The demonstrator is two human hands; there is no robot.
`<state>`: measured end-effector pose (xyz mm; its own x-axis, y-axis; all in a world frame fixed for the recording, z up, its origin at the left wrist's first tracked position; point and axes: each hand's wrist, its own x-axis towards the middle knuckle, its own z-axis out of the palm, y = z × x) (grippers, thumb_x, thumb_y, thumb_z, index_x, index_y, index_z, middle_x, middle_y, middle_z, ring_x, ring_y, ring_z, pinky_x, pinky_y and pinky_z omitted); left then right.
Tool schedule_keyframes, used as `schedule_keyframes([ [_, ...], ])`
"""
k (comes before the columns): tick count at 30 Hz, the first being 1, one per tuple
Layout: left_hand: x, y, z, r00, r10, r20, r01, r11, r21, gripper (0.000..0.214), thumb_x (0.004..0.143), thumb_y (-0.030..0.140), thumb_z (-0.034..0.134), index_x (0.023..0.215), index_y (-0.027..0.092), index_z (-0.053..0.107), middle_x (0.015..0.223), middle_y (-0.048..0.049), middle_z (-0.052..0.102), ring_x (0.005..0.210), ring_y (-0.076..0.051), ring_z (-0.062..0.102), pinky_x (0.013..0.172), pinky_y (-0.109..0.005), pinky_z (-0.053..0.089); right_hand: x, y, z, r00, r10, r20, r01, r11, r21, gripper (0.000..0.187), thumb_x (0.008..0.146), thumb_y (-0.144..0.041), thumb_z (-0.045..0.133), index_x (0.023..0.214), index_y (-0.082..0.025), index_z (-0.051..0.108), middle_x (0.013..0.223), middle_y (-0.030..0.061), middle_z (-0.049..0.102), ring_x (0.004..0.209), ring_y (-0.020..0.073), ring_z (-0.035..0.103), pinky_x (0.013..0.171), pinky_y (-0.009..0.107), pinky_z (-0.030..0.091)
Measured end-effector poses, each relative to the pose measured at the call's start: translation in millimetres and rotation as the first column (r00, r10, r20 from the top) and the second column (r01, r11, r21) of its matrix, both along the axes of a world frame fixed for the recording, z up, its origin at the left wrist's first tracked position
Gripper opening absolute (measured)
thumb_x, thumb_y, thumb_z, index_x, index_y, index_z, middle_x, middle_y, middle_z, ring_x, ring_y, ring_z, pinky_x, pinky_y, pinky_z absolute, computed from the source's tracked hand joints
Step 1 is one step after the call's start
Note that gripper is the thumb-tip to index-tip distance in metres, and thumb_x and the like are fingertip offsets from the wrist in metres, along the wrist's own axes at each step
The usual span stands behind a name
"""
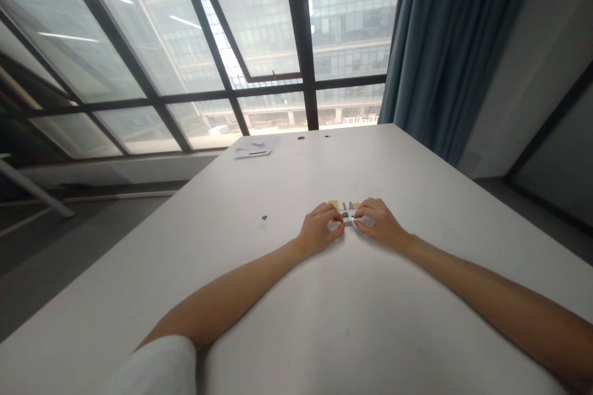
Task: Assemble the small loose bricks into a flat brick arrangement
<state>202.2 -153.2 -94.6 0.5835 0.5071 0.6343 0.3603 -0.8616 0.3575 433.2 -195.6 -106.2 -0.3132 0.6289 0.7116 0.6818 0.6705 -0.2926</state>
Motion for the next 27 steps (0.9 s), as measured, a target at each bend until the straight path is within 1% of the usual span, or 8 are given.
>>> schedule_keyframes([
  [4,-4,2,-0.8,0.999,0.022,0.033,-0.021,1.0,-0.017,0.004,0.086,0.02,0.064,0.082,0.021,0.065,0.085,-0.0031,0.067,0.087,-0.018,0.061,0.081,-0.031,0.05,18,4,-1.9,0.993,-0.111,-0.037,0.109,0.993,-0.055,0.005,0.086,-0.018,0.066,0.082,-0.021,0.069,0.085,0.0046,0.069,0.085,0.0208,0.061,0.08,0.036,0.04],
  [7,-5,2,-0.4,0.998,0.028,0.048,-0.027,0.999,-0.029,0.008,0.087,0.018,0.06,0.081,0.021,0.064,0.084,-0.0033,0.065,0.086,-0.018,0.061,0.08,-0.031,0.049,25,6,-4.7,0.987,-0.159,0.004,0.159,0.981,-0.116,0.007,0.085,-0.02,0.067,0.079,-0.021,0.07,0.08,0.0041,0.068,0.082,0.0205,0.06,0.078,0.035,0.04],
  [10,-5,2,-0.5,0.998,0.033,0.047,-0.031,0.999,-0.033,0.01,0.088,0.018,0.058,0.081,0.021,0.064,0.084,-0.0034,0.065,0.086,-0.018,0.06,0.081,-0.031,0.049,25,6,-8.1,0.983,-0.17,0.075,0.181,0.968,-0.173,0.008,0.084,-0.019,0.068,0.078,-0.021,0.073,0.076,0.0031,0.067,0.079,0.0199,0.059,0.078,0.035,0.038],
  [14,-4,3,-1.2,0.998,0.024,0.051,-0.023,0.999,-0.022,0.01,0.089,0.017,0.058,0.083,0.021,0.065,0.087,-0.0036,0.066,0.087,-0.017,0.06,0.082,-0.031,0.049,20,6,-10.5,0.975,-0.176,0.135,0.204,0.952,-0.23,0.01,0.083,-0.019,0.068,0.077,-0.022,0.075,0.075,0.0027,0.068,0.078,0.0193,0.059,0.079,0.035,0.036],
  [20,-3,3,-0.4,0.998,0.034,0.05,-0.032,0.999,-0.034,0.012,0.09,0.018,0.056,0.084,0.02,0.066,0.087,-0.0041,0.066,0.087,-0.018,0.06,0.081,-0.032,0.048,21,9,-10.9,0.977,-0.173,0.122,0.202,0.933,-0.296,0.012,0.083,-0.02,0.067,0.077,-0.022,0.076,0.071,0.0018,0.066,0.072,0.0171,0.056,0.076,0.033,0.036],
  [27,-5,2,0.5,0.999,0.02,0.043,-0.018,0.999,-0.046,0.014,0.091,0.018,0.054,0.084,0.02,0.067,0.088,-0.0047,0.067,0.088,-0.018,0.061,0.082,-0.032,0.049,21,9,-10.4,0.974,-0.191,0.118,0.218,0.932,-0.291,0.013,0.083,-0.023,0.066,0.078,-0.022,0.077,0.069,0.0007,0.065,0.069,0.0163,0.055,0.073,0.032,0.036],
])
